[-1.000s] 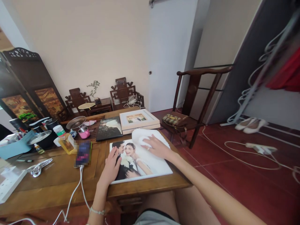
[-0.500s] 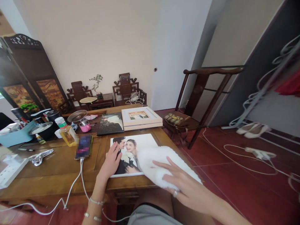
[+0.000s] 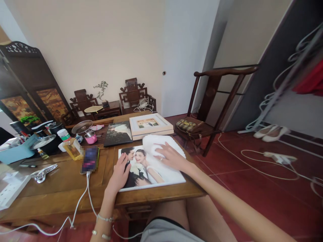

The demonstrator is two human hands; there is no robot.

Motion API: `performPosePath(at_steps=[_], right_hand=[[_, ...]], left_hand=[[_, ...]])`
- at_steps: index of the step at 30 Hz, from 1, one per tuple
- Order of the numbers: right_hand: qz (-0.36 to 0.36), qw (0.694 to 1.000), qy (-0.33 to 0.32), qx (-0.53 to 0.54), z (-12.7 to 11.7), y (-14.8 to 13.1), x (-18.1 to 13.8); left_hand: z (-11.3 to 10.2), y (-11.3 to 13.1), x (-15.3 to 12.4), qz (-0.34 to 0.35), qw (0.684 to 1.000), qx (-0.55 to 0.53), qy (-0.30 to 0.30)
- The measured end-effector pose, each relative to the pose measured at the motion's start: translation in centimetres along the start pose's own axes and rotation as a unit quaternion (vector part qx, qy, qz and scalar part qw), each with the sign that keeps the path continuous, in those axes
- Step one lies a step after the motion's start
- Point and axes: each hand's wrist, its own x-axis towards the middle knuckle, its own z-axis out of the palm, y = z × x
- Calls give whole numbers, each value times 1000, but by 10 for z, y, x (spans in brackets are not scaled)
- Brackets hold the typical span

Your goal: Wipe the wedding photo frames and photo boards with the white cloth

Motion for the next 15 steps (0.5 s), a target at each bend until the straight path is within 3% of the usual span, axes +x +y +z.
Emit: performPosePath(at_steps=[9, 12, 15], right_hand=[[-51, 992, -99, 55, -33, -67, -92], [-64, 990, -114, 59, -37, -68, -93], [-48, 992, -98, 57, -30, -52, -72]], left_hand=[[-2, 5, 0, 1, 1000, 19, 9], [-3, 6, 0, 9, 1000, 27, 9], [-5, 8, 1, 9, 999, 33, 3]])
